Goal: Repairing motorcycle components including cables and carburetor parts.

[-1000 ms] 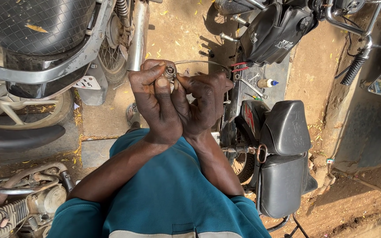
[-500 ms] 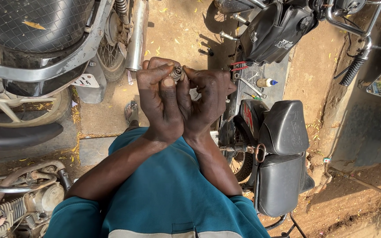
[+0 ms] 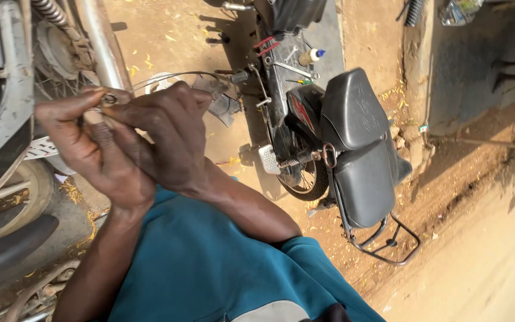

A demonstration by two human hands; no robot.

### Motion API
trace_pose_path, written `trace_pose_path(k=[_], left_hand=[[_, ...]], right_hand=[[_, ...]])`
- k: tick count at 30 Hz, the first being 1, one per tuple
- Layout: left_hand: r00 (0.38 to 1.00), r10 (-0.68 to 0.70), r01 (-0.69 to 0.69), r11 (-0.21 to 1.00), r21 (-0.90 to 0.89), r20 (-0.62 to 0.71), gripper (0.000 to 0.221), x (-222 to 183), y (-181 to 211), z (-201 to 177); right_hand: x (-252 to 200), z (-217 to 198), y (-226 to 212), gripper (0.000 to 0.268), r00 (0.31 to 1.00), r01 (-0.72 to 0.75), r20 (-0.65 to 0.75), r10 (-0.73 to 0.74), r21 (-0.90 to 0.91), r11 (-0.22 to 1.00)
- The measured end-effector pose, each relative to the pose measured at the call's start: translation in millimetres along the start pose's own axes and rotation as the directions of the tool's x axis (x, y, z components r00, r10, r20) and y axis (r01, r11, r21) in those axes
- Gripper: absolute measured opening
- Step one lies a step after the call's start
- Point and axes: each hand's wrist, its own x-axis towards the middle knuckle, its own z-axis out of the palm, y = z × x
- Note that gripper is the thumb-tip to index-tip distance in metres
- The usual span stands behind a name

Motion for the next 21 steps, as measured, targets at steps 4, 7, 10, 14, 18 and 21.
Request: trace_pose_path(k=[4,7,10,14,18,21], left_hand=[[0.991,-0.007,-0.012,0.989,0.145,0.132,0.031,-19.5,-21.4,-18.8],[0.973,-0.188,0.203,0.973,-0.107,0.135,0.026,-19.5,-22.3,-20.0],[0.96,-0.254,0.271,0.95,-0.154,0.121,0.023,-17.4,-28.2,-16.2],[0.923,-0.334,0.355,0.931,-0.088,0.188,0.025,-10.0,-28.1,13.3],[0.934,-0.216,0.196,0.976,0.097,0.284,0.037,-14.4,-36.2,48.1],[0.928,-0.178,0.142,0.981,0.129,0.327,0.036,-39.4,-74.8,58.6]], right_hand=[[-7.0,4.8,23.1,0.025,0.997,-0.049,-0.051,0.051,0.045,0.998],[-7.7,-7.6,38.3,0.017,0.953,-0.29,-0.11,0.284,-0.052,0.955],[-23.7,-7.9,55.1,0.013,0.874,-0.462,-0.137,0.467,0.07,0.884],[-45.5,-12.0,72.1,0.011,0.742,-0.616,-0.057,0.668,0.336,0.713],[-50.7,-27.9,86.7,0.014,0.604,-0.691,0.021,0.796,0.512,0.511],[-77.1,-15.3,110.5,0.013,0.49,-0.527,0.192,0.85,0.842,0.113]])
